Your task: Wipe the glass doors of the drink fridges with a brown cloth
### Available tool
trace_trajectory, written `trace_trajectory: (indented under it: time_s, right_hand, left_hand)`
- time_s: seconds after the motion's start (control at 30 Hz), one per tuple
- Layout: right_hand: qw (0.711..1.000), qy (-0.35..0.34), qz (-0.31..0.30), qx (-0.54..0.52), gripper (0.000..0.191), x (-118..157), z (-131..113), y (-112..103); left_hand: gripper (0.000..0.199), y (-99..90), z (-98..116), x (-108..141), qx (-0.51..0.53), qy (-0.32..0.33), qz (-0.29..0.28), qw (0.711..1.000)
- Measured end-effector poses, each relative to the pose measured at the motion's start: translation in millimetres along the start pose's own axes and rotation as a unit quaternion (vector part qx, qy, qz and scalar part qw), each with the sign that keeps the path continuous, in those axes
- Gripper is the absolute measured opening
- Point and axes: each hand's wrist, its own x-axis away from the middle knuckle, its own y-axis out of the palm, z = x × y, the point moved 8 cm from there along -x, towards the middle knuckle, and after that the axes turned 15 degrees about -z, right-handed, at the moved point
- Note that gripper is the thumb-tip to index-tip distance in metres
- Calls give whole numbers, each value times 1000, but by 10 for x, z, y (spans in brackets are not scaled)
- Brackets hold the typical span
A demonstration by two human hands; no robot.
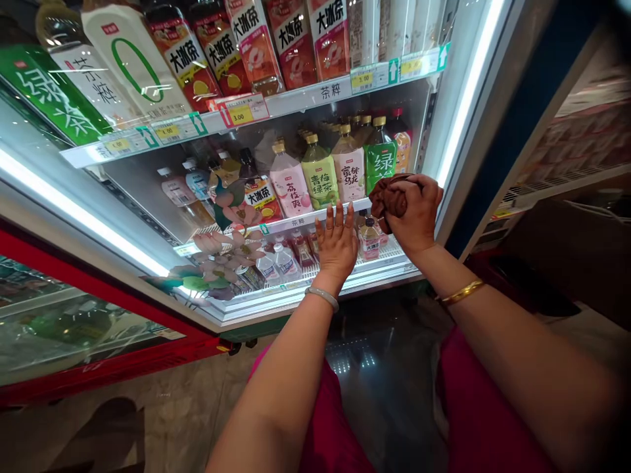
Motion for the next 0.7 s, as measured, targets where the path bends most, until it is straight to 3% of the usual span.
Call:
trace_trajectory:
  time_s: [0.13, 0.3, 0.4, 0.57, 0.7]
  right_hand:
    - [999, -2, -43, 4, 42, 105, -369, 245]
    - [976, -128, -171, 31, 37, 470, -756, 625]
    - [980, -135, -143, 37, 27, 403, -684, 522]
    - [999, -25, -28, -2, 31, 49, -430, 193]
    - [996, -49, -65, -22, 37, 191, -651, 397]
  left_hand:
    - [63, -19, -106, 33, 5, -17, -18, 1000]
    - [62, -43, -298, 165, 0, -27, -38, 999]
    - [66, -105, -410, 240, -7, -36, -25, 999]
    - [74, -223, -583, 322, -14, -56, -3, 998]
    - [71, -249, -679, 407, -26, -50, -1, 998]
